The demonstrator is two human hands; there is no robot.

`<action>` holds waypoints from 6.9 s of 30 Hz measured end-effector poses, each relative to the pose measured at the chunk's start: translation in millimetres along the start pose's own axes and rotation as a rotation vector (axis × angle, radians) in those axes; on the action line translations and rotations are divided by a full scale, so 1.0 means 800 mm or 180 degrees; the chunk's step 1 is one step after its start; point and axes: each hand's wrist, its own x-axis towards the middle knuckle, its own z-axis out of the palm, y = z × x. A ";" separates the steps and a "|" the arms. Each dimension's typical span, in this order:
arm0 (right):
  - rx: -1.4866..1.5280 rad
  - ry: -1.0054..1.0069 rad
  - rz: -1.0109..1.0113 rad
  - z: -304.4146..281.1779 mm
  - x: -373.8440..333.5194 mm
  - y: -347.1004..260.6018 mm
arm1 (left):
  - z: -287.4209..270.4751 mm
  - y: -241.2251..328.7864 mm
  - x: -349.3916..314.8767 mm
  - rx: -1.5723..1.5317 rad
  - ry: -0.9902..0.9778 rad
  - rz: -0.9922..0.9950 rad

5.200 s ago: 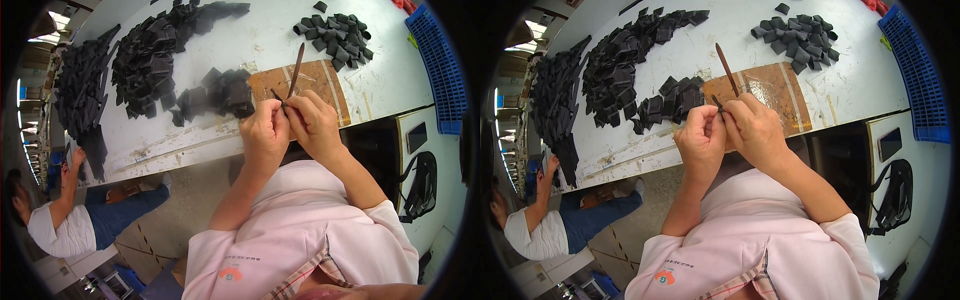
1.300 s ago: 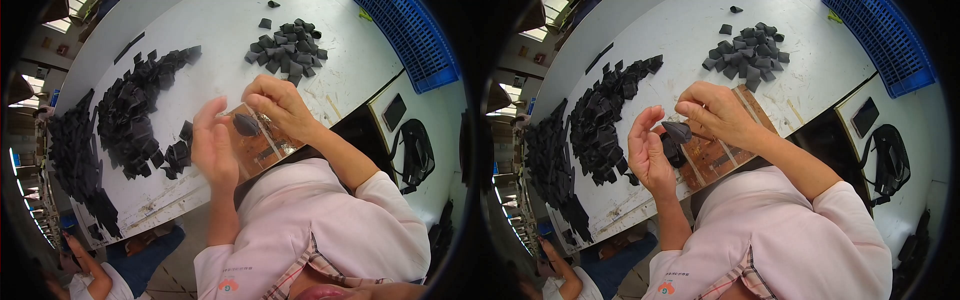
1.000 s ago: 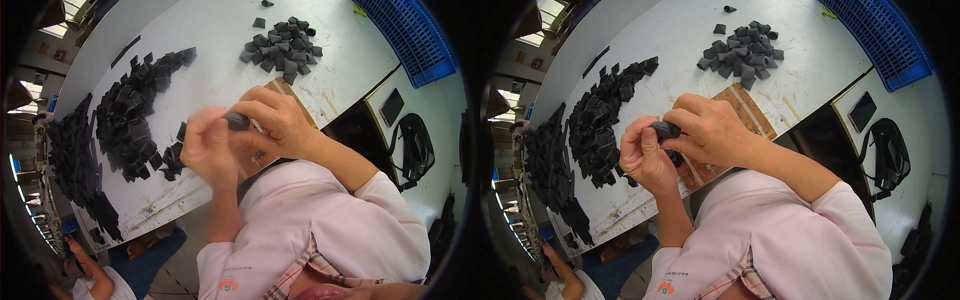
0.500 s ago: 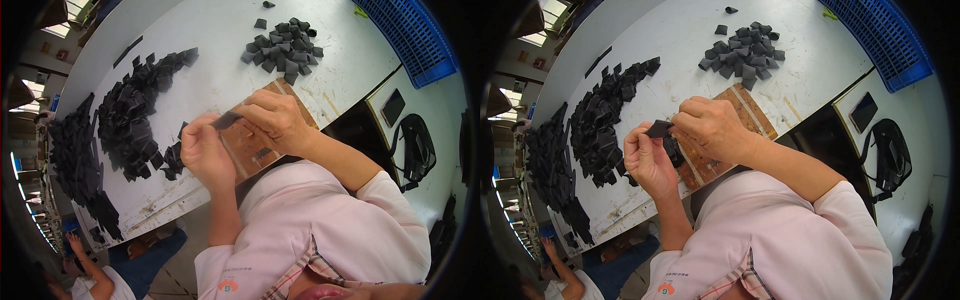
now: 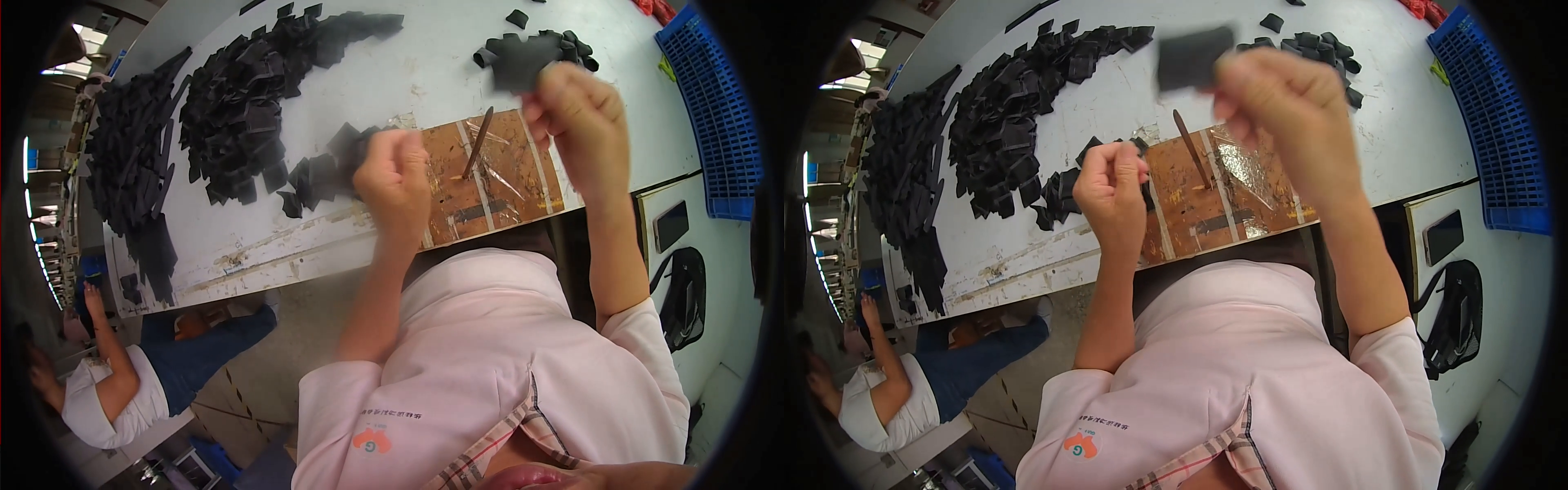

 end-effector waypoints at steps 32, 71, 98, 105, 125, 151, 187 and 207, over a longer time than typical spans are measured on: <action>-0.0360 0.0619 0.0699 0.081 -0.060 0.151 | 0.003 -0.038 -0.041 -0.1477 -0.0184 -0.0606; -0.2390 0.0903 -0.0568 0.055 -0.091 0.098 | -0.032 0.011 -0.045 -0.1008 -0.1197 -0.1499; -0.3196 0.0321 -0.1403 0.039 -0.090 0.078 | 0.016 0.043 -0.066 -0.0332 -0.0540 -0.0434; -0.1064 0.0622 0.0178 0.023 -0.079 0.072 | 0.006 0.035 -0.042 -0.3450 -0.0996 -0.2356; 0.1013 -0.0866 0.1208 0.014 0.020 0.023 | -0.002 0.065 0.041 -0.5203 -0.1353 -0.2819; -0.1525 0.0072 -0.1485 0.013 -0.018 0.041 | 0.016 0.073 0.038 -0.0320 -0.0942 0.1317; -0.1696 0.0121 -0.1196 0.025 -0.018 0.034 | 0.020 0.054 0.010 -0.2638 -0.0209 -0.0312; -0.0537 0.0577 0.0743 -0.042 -0.030 0.086 | 0.067 -0.082 0.028 0.1930 -0.2041 0.0346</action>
